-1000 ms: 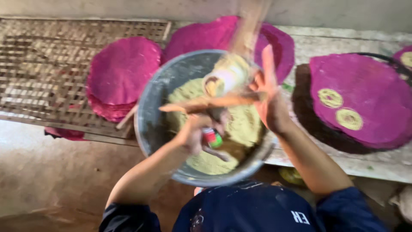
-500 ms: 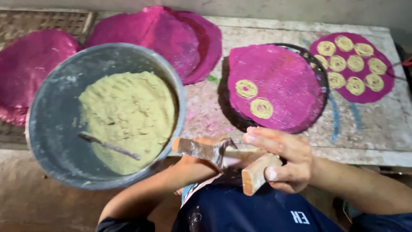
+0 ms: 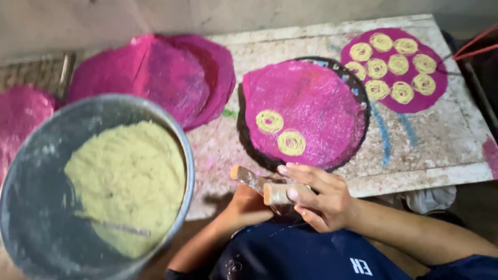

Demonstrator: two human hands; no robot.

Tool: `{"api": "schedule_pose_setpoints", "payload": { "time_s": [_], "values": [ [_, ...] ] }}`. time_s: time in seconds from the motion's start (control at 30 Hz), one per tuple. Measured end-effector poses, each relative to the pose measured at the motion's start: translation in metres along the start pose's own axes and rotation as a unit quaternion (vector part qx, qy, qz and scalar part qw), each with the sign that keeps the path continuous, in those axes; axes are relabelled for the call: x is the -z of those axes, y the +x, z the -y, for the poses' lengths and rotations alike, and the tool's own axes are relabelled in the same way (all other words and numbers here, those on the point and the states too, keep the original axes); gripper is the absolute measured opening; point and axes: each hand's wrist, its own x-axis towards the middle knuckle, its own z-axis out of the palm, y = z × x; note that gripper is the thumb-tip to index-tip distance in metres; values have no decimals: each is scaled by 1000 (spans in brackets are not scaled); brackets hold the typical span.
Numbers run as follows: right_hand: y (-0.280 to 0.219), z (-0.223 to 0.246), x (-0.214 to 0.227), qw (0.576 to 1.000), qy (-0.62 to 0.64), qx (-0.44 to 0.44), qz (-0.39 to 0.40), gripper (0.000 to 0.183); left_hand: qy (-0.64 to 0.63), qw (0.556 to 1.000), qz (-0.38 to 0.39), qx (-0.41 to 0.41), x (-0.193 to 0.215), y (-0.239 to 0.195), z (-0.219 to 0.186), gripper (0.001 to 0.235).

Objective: The person uses a wooden dough press to extrude yellow dough into spiral shapes on pink circular mats. They repeatedly scoop dough from a metal bowl, press it through the tool, and arrange the resulting noodles on the mats.

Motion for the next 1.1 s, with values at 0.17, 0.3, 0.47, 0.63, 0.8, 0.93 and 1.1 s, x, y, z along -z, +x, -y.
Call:
{"api": "schedule_pose_setpoints", "payload": {
  "time_s": [0.17, 0.3, 0.47, 0.63, 0.8, 0.93, 1.1],
  "values": [
    [-2, -15, 13, 986, 84, -132, -53, 83, -175, 978, 51, 97, 13, 51, 24, 50],
    [-27, -55, 39, 767, 509, -348, 178, 76, -22, 992, 76, 102, 34, 80, 26, 47],
    [-114, -87, 31, 737, 433, -504, 122, 89, -44, 985, 143, 84, 62, 145, 63, 64],
    [-204, -118, 46, 744, 359, -563, 17, 72, 231, 904, -264, 243, 121, 230, 203, 59],
    [-245, -142, 64, 792, 359, -493, -42, 77, -179, 917, -255, 247, 114, 214, 304, 35],
    [-235, -149, 66, 762, 423, -486, -57, 91, -243, 867, -375, 221, 40, 152, 311, 45],
    [-193, -162, 63, 762, 446, -469, -18, 107, -29, 853, -510, 104, -70, 89, 242, 71]
  ]
}}
